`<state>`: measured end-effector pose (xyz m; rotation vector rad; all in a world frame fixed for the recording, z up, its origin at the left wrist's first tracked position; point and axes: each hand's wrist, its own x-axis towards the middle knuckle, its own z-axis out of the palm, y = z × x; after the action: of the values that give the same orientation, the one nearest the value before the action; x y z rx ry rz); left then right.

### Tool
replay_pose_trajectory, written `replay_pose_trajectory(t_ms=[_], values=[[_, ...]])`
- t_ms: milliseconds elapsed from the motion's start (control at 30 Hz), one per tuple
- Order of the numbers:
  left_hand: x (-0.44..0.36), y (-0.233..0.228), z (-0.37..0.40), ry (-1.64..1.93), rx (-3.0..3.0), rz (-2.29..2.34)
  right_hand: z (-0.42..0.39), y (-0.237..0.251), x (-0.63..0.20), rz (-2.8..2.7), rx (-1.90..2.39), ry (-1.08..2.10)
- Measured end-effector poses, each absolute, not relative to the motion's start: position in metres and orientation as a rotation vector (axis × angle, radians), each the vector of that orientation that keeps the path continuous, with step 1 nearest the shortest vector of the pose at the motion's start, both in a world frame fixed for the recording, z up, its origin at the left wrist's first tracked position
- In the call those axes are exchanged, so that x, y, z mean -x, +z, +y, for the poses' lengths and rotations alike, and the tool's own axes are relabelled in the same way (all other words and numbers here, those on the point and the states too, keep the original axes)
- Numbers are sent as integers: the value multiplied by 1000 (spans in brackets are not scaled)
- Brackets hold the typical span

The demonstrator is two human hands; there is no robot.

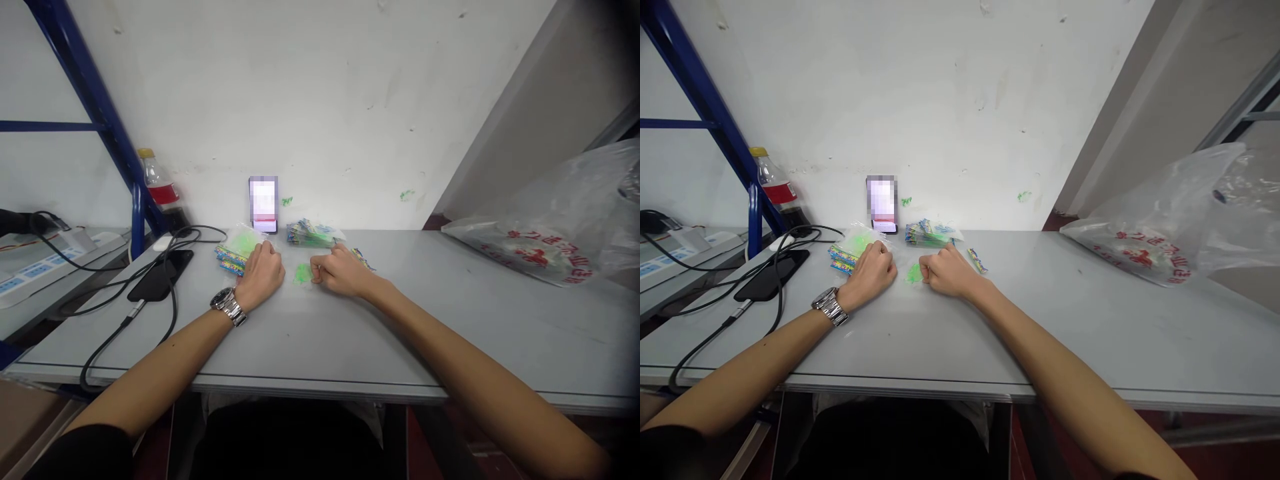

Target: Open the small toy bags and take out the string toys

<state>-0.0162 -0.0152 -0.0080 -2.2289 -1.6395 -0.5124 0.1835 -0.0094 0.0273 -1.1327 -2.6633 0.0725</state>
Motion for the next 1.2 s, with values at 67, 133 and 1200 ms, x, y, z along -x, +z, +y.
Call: replay_pose_trajectory(t_ms=[67,133,1200], values=[[16,-8,-15,-508,2247,-1585,-10,27,-184,-2668,1128,41],[16,-8,-16,-521,2275,-1501,-11,26,-183,-2671,1132,-29],[13,-8,-15,-583,2699,-1284,-14,8,-172,-2603,1022,-154]])
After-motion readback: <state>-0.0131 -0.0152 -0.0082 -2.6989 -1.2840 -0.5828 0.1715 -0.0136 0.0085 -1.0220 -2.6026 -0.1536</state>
